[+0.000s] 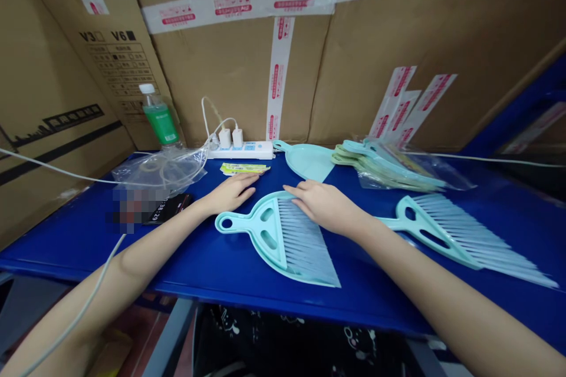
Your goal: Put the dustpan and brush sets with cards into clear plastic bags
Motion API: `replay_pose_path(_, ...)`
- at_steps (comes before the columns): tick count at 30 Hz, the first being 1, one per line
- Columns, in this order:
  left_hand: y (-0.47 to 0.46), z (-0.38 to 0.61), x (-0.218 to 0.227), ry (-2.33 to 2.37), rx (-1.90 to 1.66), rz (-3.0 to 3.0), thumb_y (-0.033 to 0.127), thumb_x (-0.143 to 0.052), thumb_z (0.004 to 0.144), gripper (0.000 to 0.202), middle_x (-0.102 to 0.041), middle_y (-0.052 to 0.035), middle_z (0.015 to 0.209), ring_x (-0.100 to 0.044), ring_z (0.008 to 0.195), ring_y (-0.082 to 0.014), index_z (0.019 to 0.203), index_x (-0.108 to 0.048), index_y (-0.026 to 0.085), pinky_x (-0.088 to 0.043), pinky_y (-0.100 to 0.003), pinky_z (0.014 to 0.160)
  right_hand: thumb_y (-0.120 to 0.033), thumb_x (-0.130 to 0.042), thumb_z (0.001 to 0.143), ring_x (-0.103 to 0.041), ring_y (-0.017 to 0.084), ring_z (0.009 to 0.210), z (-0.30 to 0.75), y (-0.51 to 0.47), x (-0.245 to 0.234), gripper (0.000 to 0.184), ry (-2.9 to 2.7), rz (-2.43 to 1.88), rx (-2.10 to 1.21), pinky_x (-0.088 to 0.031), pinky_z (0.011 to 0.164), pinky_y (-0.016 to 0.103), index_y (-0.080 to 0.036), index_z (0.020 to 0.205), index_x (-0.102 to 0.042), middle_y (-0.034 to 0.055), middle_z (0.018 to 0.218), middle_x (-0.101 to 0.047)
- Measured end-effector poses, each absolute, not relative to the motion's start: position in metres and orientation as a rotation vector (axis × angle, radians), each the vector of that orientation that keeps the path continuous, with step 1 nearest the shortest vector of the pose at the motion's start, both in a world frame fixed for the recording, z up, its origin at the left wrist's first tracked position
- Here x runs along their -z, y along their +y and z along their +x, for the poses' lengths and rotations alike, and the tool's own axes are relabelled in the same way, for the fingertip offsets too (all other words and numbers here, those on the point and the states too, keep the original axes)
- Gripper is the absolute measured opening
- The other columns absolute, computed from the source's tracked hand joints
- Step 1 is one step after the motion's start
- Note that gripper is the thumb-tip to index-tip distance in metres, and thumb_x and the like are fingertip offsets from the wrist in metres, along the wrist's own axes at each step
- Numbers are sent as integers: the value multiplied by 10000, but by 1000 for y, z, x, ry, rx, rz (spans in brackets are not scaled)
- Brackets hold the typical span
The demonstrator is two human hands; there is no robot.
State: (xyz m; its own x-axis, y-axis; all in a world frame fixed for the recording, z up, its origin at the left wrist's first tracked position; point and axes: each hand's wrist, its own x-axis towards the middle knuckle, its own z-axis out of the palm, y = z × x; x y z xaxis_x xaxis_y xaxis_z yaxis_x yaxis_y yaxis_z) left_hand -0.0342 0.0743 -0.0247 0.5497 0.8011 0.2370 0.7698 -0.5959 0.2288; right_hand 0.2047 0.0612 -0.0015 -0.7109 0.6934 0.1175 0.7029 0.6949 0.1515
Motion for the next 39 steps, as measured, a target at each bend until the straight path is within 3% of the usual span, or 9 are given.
replay_pose_path(8, 67, -35, 10, 1331, -713, 2646, 168, -412, 876, 345, -608, -78, 1215, -564, 1120, -194, 1173, -587, 187, -448, -414, 983, -178, -387, 914, -629, 252, 966, 206, 61, 0, 410, -2851, -1181, 218, -509, 774, 349, -135, 1295, -533, 126, 1043, -680)
replay_pose_path(14, 44, -24, -7, 1132, -807, 2616, 247, -430, 911, 275, -660, -79, 1113, -598, 1053, -189, 1065, -647, 177, -471, -402, 951, -165, -352, 910, -636, 250, 981, 215, 66, -6, 396, -2743, -1281, 216, -509, 781, 349, -165, 1222, -596, 117, 1085, -676)
replay_pose_path(21, 3, 0, -14, 696, -518, 2737, 215, -462, 914, 297, -634, -84, 1207, -573, 1133, -177, 1165, -607, 150, -460, -300, 981, -207, -415, 915, -611, 267, 1028, 222, 67, -18, 384, -2707, -1330, 160, -486, 846, 384, -166, 1267, -564, 126, 1129, -658)
replay_pose_path(24, -4, 4, -10, 609, -446, 2779, 223, -459, 913, 321, -615, -71, 1239, -573, 1141, -192, 1207, -578, 172, -489, -314, 945, -278, -499, 895, -615, 268, 1017, 225, 68, -15, 418, -2774, -1191, 151, -494, 826, 396, -217, 1308, -527, 119, 1151, -646)
replay_pose_path(29, -5, 4, -4, 516, -476, 2726, 231, -492, 883, 337, -619, -74, 1233, -592, 1116, -191, 1204, -585, 187, -488, -311, 956, -422, -497, 892, -605, 269, 1056, 228, 70, -9, 425, -2805, -1036, 169, -491, 840, 412, -281, 1290, -542, 138, 1203, -619)
replay_pose_path(39, -9, 4, -5, 455, -487, 2614, 182, -507, 816, 395, -641, -78, 1198, -594, 1114, -205, 1200, -598, 190, -470, -340, 990, -529, -591, 797, -520, 298, 1183, 232, 70, -10, 572, -2839, -921, 21, -446, 912, 460, -327, 1323, -491, 127, 1307, -550)
